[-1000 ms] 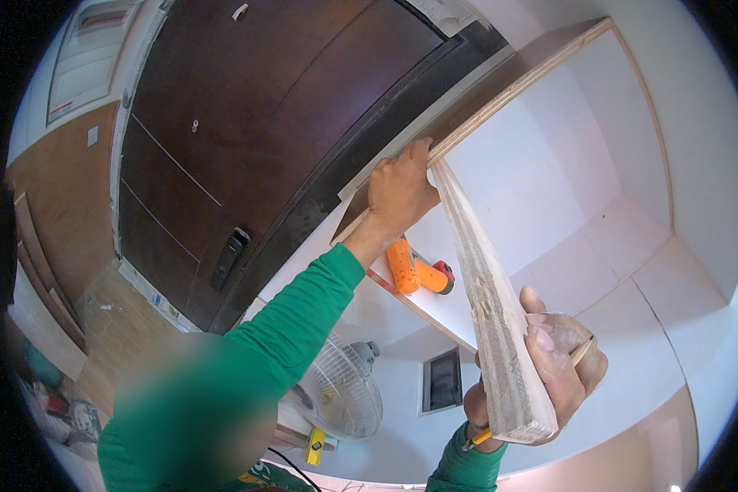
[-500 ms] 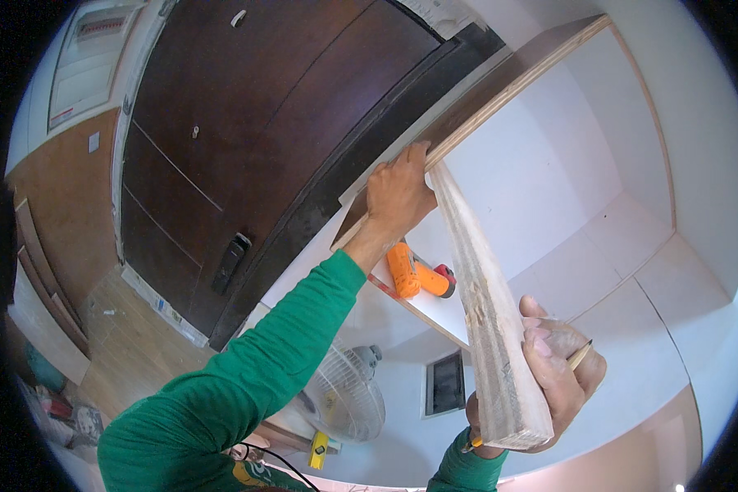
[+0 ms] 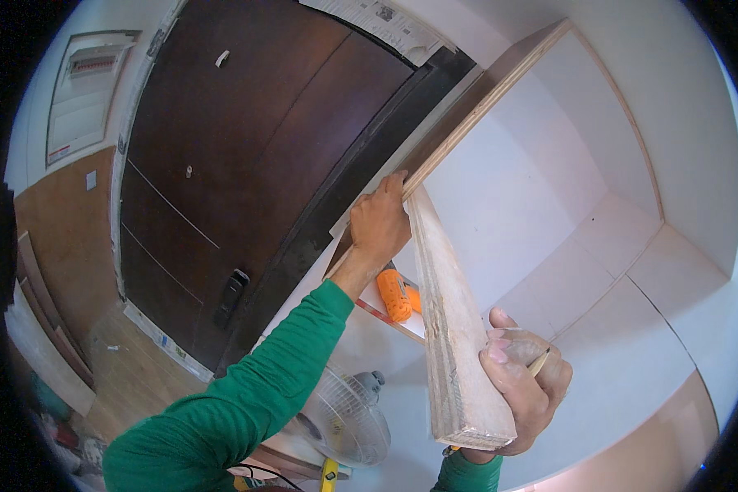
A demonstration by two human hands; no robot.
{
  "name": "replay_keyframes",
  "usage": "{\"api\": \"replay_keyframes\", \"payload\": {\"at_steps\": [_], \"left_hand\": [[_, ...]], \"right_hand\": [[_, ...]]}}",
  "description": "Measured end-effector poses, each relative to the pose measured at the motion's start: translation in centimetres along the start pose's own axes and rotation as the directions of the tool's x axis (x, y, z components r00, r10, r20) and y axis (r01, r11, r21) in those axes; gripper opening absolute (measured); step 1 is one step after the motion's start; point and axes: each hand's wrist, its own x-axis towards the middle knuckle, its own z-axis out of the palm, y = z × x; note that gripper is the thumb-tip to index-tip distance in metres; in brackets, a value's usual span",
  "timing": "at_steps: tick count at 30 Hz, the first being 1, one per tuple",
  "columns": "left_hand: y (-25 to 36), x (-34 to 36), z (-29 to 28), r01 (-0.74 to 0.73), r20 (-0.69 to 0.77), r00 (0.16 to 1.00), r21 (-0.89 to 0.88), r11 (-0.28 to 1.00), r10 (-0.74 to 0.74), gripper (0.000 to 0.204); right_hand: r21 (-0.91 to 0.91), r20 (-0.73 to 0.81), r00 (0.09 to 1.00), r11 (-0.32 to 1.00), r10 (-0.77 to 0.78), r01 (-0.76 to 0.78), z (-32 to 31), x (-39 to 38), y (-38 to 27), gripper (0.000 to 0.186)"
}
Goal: The person positions a wooden trim piece against a wall-mounted cabinet, marks alignment points with a pencil, and uses a spirit level to draw a horizontal reference line on the wall. The person handles the trim, pencil, and level throughout the sequence.
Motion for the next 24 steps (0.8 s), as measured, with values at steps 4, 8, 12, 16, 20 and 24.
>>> {"api": "replay_keyframes", "payload": {"at_steps": [4, 8, 12, 16, 20, 24], "left_hand": [[-0.33, 0.08, 0.3, -0.022, -0.045, 0.999, 0.015, 1.0, 0.023, 0.073], [-0.07, 0.03, 0.3, -0.001, 0.004, 1.0, -0.022, 1.0, 0.002, 0.072], [-0.08, 0.09, 0.0, -0.007, -0.016, 1.0, -0.026, 1.0, 0.007, 0.073], [-0.17, 0.11, -0.03, -0.018, -0.022, 1.0, -0.023, 1.0, 0.018, 0.075], [0.02, -0.03, 0.16, -0.034, -0.022, 0.999, -0.016, 0.999, 0.034, 0.076], [-0.34, 0.15, 0.04, -0.023, -0.028, 0.999, -0.017, 1.0, 0.022, 0.077]], "right_hand": [[-0.015, -0.005, 1.0, 1.0, -0.005, 0.005, 0.13, 0.15, -0.27, 0.006], [0.005, -0.018, 1.0, 1.0, -0.016, 0.016, 0.17, 0.06, 0.02, 0.005], [0.041, -0.031, 0.999, 0.999, -0.016, 0.017, 0.55, 0.12, -0.23, 0.008], [-0.003, 0.002, 0.999, 0.999, -0.037, 0.037, 0.32, 0.08, -0.31, 0.011], [0.002, -0.013, 1.0, 1.0, -0.022, 0.022, 0.06, -0.3, -0.07, 0.011], [0.04, -0.012, 1.0, 0.999, -0.018, 0.019, 0.5, 0.01, -0.04, 0.012]]}}
